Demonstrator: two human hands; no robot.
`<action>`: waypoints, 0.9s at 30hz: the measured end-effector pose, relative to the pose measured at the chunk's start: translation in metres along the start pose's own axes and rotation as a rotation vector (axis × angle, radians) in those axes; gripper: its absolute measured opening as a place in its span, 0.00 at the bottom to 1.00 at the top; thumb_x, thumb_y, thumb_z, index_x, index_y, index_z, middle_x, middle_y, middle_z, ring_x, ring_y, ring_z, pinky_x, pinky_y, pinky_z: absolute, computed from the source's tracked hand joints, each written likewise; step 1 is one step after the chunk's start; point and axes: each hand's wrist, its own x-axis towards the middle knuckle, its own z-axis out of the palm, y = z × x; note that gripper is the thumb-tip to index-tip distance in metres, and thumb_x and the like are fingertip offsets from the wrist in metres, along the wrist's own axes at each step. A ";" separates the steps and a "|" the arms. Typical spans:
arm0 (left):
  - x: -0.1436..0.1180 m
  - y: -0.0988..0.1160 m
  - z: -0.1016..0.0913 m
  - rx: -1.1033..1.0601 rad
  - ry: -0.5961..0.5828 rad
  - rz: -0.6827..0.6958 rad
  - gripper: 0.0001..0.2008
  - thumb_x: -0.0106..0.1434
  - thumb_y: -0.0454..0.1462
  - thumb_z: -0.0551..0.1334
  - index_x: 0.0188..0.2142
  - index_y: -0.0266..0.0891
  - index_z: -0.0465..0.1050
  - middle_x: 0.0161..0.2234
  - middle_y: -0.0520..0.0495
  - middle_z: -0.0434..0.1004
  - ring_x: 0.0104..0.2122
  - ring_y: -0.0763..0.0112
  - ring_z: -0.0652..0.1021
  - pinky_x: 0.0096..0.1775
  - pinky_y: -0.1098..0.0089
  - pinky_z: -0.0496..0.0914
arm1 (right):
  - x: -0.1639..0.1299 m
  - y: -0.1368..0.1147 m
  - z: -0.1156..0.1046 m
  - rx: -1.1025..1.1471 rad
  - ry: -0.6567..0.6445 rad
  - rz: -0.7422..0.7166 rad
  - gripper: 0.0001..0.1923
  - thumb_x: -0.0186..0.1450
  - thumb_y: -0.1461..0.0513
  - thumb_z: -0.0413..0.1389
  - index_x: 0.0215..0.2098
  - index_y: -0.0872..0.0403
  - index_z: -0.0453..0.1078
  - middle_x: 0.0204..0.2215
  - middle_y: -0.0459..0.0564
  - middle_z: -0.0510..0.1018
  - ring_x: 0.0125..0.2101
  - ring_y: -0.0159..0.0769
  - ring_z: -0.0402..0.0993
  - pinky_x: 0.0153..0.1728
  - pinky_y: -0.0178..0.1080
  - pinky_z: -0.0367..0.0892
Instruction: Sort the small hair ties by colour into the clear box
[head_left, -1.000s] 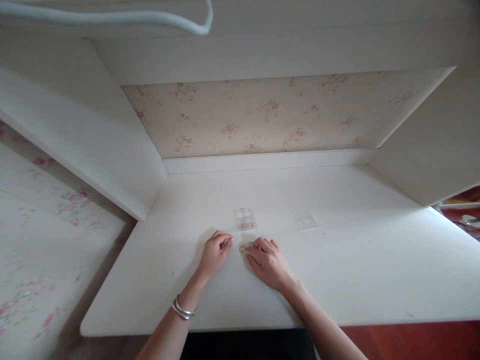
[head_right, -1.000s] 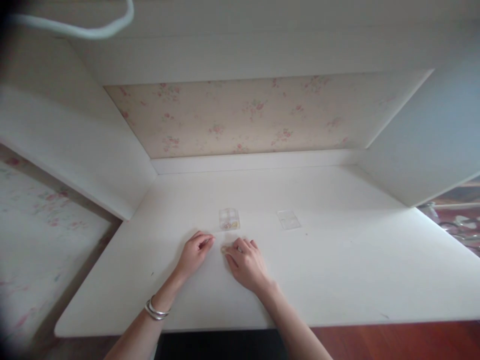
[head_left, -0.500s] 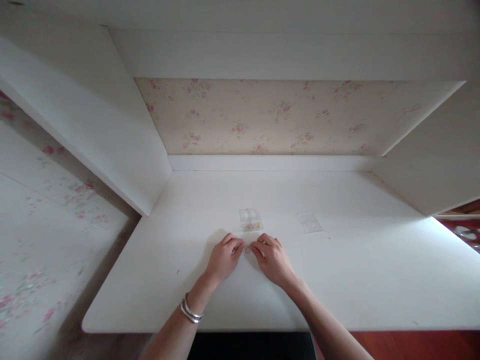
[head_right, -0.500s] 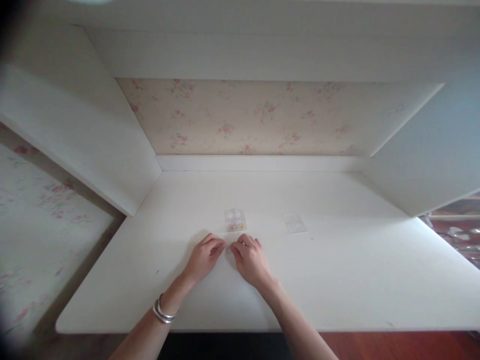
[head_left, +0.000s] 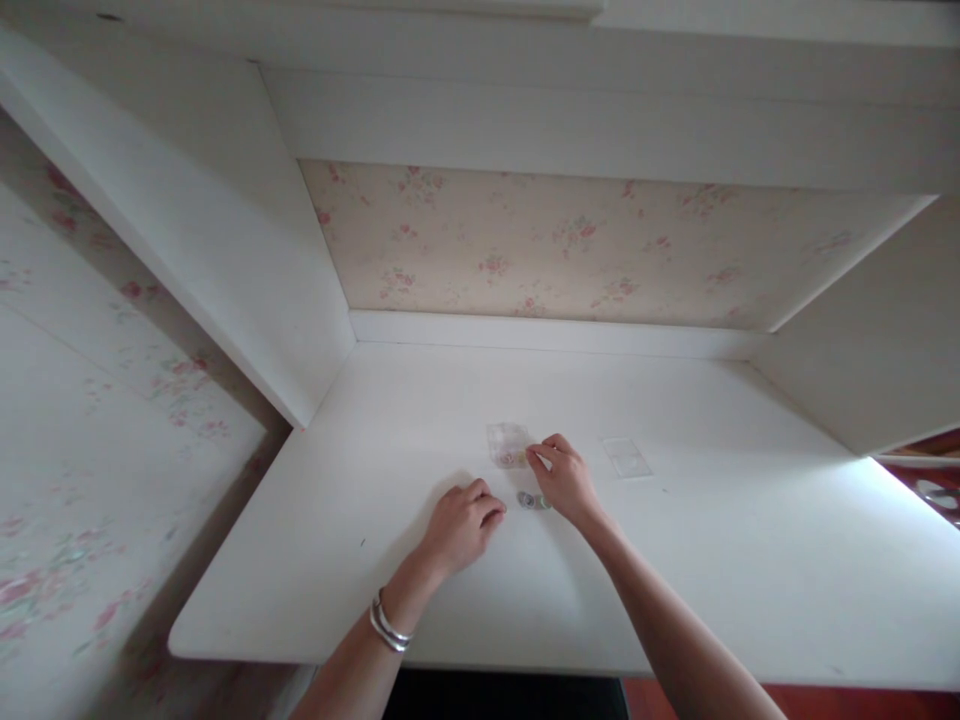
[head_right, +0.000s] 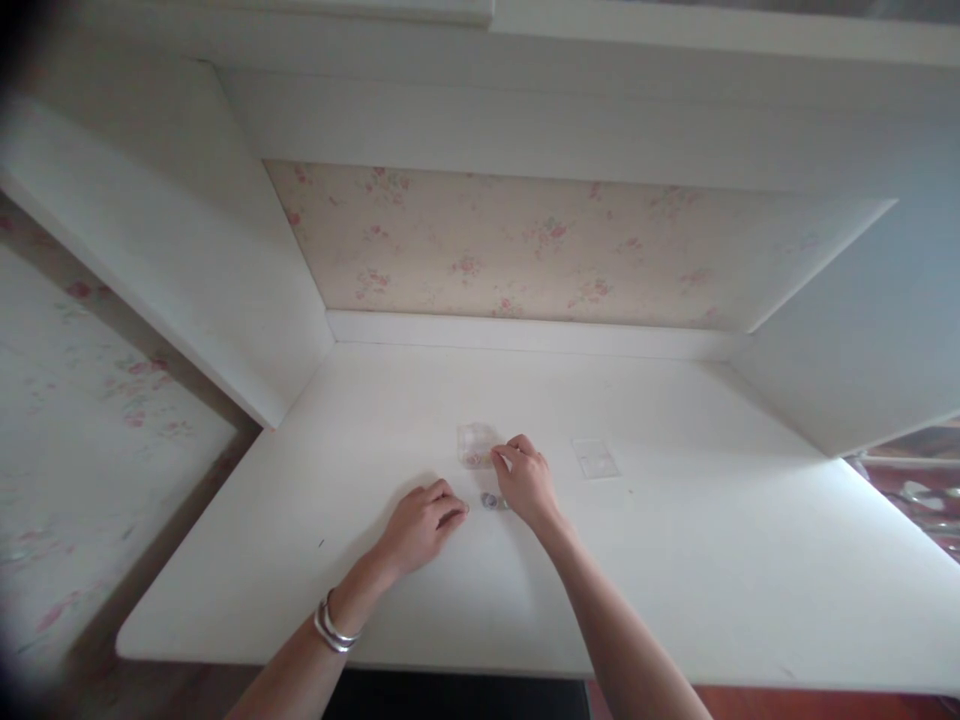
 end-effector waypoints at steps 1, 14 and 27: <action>0.000 0.000 0.000 -0.007 -0.001 0.004 0.11 0.65 0.39 0.54 0.34 0.43 0.75 0.33 0.48 0.73 0.33 0.70 0.74 0.38 0.67 0.65 | -0.001 0.001 0.000 0.024 0.006 0.021 0.14 0.64 0.56 0.48 0.34 0.50 0.76 0.32 0.48 0.71 0.29 0.31 0.69 0.33 0.35 0.63; 0.004 -0.005 0.002 -0.154 -0.078 -0.059 0.08 0.63 0.39 0.57 0.32 0.41 0.74 0.32 0.49 0.73 0.31 0.71 0.73 0.37 0.68 0.64 | -0.050 0.028 -0.011 0.252 0.094 0.255 0.19 0.63 0.49 0.49 0.34 0.53 0.75 0.29 0.49 0.71 0.24 0.31 0.65 0.27 0.36 0.62; 0.063 0.012 0.007 -0.128 0.093 -0.019 0.09 0.64 0.39 0.55 0.34 0.39 0.73 0.34 0.45 0.71 0.38 0.67 0.71 0.42 0.66 0.65 | -0.054 0.032 -0.011 0.282 0.145 0.230 0.17 0.64 0.52 0.48 0.33 0.52 0.75 0.29 0.48 0.71 0.23 0.30 0.66 0.26 0.34 0.63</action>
